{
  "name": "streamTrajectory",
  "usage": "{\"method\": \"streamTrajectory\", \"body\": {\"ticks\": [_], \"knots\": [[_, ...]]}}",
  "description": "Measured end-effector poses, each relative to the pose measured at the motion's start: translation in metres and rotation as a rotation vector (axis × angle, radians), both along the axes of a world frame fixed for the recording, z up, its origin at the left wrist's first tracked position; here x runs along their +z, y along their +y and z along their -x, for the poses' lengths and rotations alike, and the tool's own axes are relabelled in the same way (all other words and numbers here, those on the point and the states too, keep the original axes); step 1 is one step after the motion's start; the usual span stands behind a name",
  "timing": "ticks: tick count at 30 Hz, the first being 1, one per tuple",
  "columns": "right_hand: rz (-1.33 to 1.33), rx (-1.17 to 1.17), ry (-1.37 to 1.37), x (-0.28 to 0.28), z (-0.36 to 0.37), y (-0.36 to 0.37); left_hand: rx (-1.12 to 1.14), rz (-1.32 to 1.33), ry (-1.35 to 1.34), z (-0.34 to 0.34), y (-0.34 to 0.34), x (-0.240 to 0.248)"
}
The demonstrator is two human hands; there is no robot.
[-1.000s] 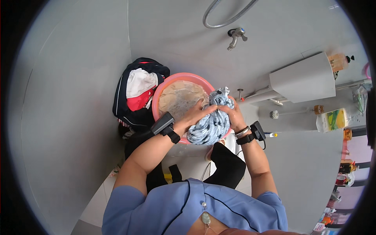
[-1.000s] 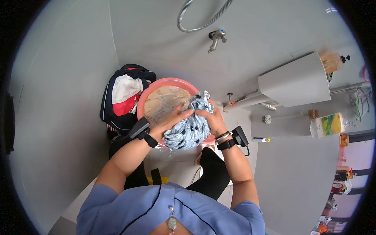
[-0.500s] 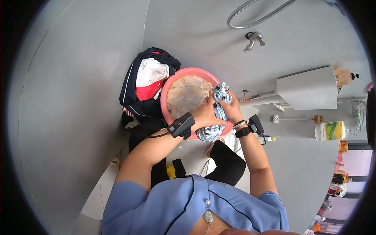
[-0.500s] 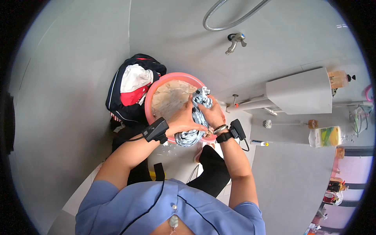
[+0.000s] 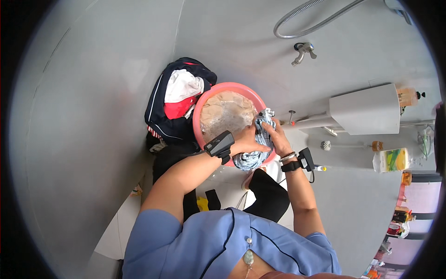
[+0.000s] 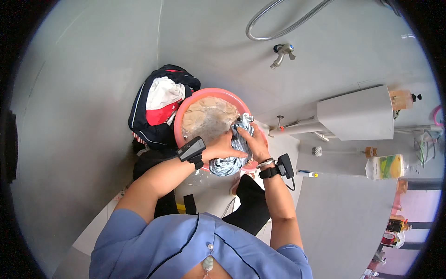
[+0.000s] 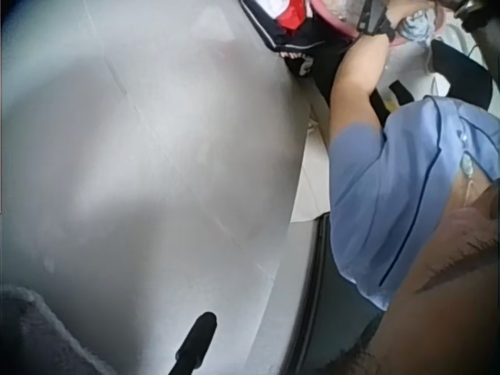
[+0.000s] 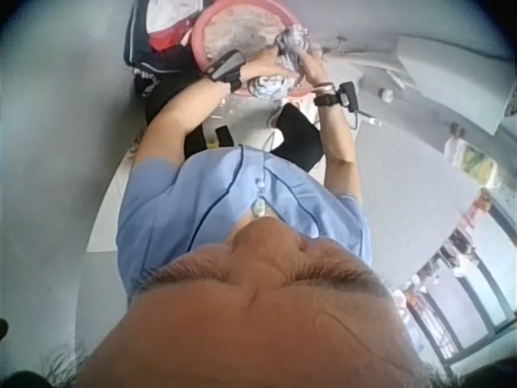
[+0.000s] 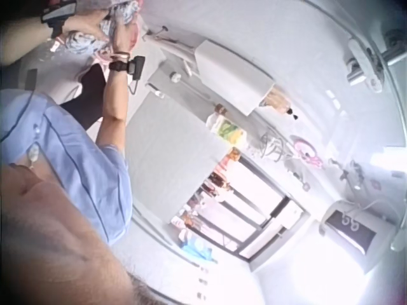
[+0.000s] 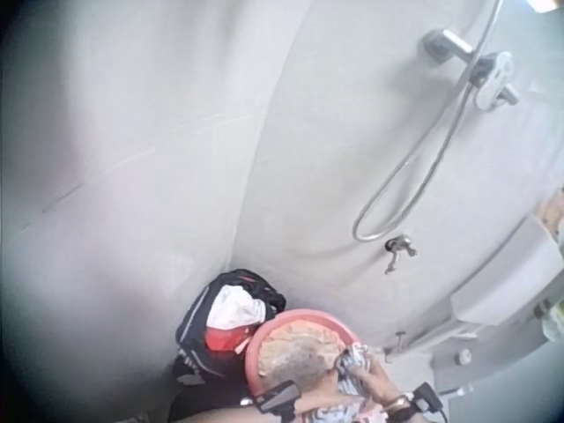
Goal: Washing clothes by hand in a bucket in a bathroom.
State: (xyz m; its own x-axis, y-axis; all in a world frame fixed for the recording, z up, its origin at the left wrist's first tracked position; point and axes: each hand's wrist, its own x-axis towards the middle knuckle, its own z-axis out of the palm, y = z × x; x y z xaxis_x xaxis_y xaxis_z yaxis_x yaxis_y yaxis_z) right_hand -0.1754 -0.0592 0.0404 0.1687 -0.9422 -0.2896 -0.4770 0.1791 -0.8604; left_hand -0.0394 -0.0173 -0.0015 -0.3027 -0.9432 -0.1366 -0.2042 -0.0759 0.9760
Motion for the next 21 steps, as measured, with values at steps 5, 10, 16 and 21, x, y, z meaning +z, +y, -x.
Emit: {"method": "streamTrajectory", "body": {"ticks": [5,10,16,21], "knots": [[0.191,-0.016,0.057,0.025,-0.009,-0.007,0.092,0.131,-0.033,-0.002,-0.004,0.015],[0.277,-0.157,-0.315,0.053,0.001,-0.037,0.196,0.178,0.425,-0.023,-0.025,0.029],[0.293,-0.154,-0.365,0.094,-0.010,-0.052,-0.005,0.223,0.706,-0.029,-0.022,0.028],[0.231,-0.052,-0.234,0.072,-0.020,-0.056,0.053,0.432,0.238,-0.030,-0.004,0.044]]}}
